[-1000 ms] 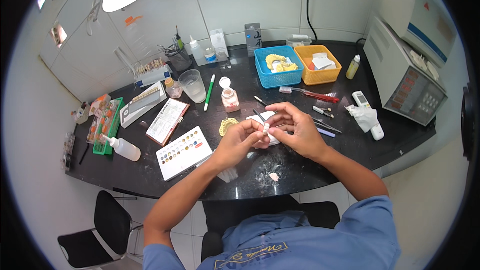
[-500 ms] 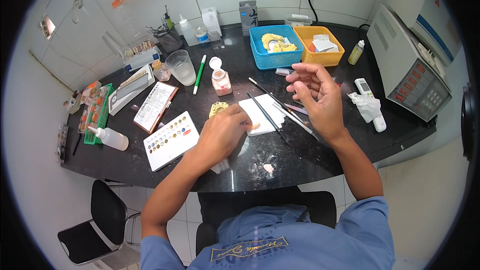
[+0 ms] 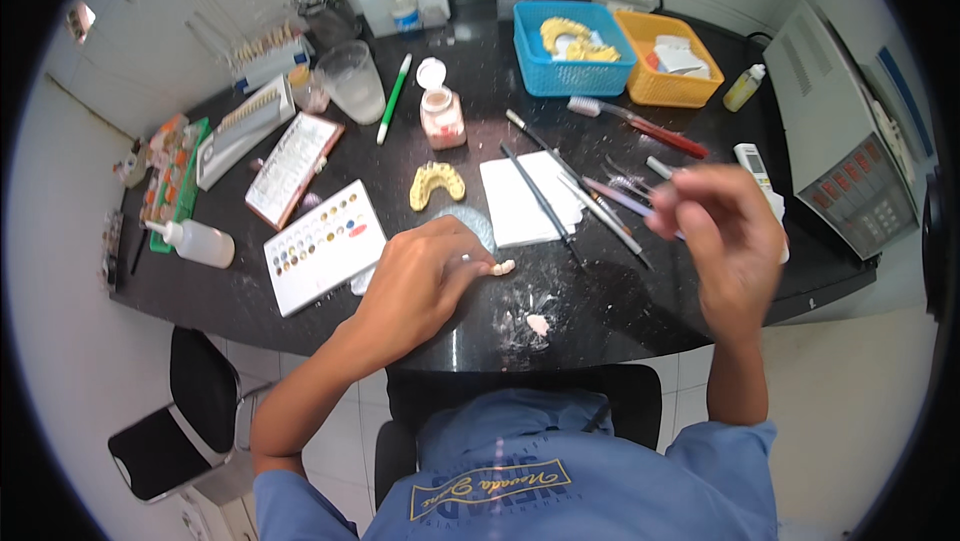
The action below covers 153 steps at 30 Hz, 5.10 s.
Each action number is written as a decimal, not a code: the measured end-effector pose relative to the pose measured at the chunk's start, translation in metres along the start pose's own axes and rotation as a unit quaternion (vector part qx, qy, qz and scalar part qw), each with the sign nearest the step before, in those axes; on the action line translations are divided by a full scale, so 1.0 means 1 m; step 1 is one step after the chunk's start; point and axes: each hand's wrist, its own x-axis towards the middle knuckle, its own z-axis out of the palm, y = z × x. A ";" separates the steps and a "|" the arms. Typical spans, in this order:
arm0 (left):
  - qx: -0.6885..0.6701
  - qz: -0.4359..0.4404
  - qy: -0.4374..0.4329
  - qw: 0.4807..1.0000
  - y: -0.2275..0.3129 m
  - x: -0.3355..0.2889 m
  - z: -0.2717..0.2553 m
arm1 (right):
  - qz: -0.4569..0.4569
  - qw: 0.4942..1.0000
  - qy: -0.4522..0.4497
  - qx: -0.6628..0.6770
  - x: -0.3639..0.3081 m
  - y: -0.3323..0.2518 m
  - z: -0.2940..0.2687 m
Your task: The person is working on a small dental prosthesis, likely a partial denture or bridge, using a fine brush to apply a pink material and a metal tool to shape it. They are seated at a workbench with various dental tools, a color palette, and a yellow dental cast visible. The person repeatedly applies material and refines the shape of the prosthesis.
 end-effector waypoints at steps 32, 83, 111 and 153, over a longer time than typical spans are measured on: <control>0.194 -0.048 0.585 0.786 -0.052 -0.160 -0.096 | 0.039 0.944 0.205 -0.254 -0.114 0.056 -0.032; 0.043 -0.436 -0.174 0.882 -0.044 -0.310 0.080 | 0.534 0.737 0.074 -0.408 -0.334 0.018 -0.093; 0.131 -0.398 -0.011 0.908 -0.154 -0.487 -0.107 | 0.547 0.767 -0.003 -0.335 -0.414 -0.029 0.146; 0.359 -0.440 0.171 0.805 -0.569 -0.427 -0.511 | 0.324 0.818 -0.051 -0.473 -0.334 0.000 0.368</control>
